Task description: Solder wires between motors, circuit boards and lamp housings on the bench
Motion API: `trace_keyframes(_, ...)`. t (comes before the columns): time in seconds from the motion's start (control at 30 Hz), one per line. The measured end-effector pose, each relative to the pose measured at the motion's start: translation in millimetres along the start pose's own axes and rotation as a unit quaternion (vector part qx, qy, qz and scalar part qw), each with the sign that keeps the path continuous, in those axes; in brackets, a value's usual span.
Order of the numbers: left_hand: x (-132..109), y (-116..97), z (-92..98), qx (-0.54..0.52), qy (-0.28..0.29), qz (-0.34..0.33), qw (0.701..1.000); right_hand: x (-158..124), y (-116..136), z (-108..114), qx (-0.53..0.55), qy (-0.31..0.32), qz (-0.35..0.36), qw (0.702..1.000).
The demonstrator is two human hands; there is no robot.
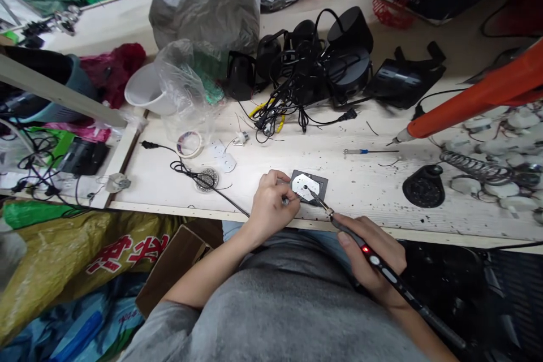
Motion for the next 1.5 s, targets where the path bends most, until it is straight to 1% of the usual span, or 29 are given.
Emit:
trace_keyframes(0.2,1,-2,0.9,-0.010,0.025,0.056,0.998,-3,-6,-2,0.006,0.006,-0.005,1.000)
trace_keyframes(0.43,3,-2,0.7,-0.018,0.029,0.071,0.997,-4,-7,-2,0.015,0.001,0.002,1.000)
trace_keyframes(0.5,3,-3,2.0,-0.018,0.031,0.065,0.997,-4,-7,-2,0.022,0.001,-0.005,1.000)
trace_keyframes(0.6,2,-5,5.7,-0.022,0.042,0.038,0.998,0,-8,-3,0.012,-0.012,-0.014,1.000)
trace_keyframes(0.73,-2,-7,8.9,-0.026,0.057,-0.004,0.998,16,-14,-15,-0.050,-0.039,0.016,0.998)
trace_keyframes(0.8,-4,-6,8.9,-0.029,0.057,-0.016,0.998,25,-18,-24,-0.072,-0.041,0.034,0.996)
trace_keyframes(0.9,-5,-5,8.2,-0.043,0.061,-0.025,0.997,35,-23,-36,-0.087,-0.011,0.070,0.994)
trace_keyframes(1.0,-6,-3,9.0,-0.061,0.069,-0.024,0.995,38,-23,-41,-0.074,0.023,0.097,0.992)
trace_keyframes(1.17,-6,-1,9.4,-0.087,0.093,-0.023,0.992,33,-23,-42,-0.052,0.060,0.102,0.992)
trace_keyframes(1.33,-4,1,8.0,-0.098,0.100,-0.024,0.990,30,-24,-45,-0.019,0.092,0.093,0.991)
trace_keyframes(1.5,-4,3,9.3,-0.120,0.127,-0.030,0.984,31,-22,-45,0.009,0.118,0.127,0.985)
Point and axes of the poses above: each hand's wrist, its own x-axis towards the middle knuckle, its own z-axis out of the back of the hand, y = z × x, the point moved 4 cm from there along x, towards the middle knuckle, and after that the axes turned 6 degrees about y, right-handed, at the moved point
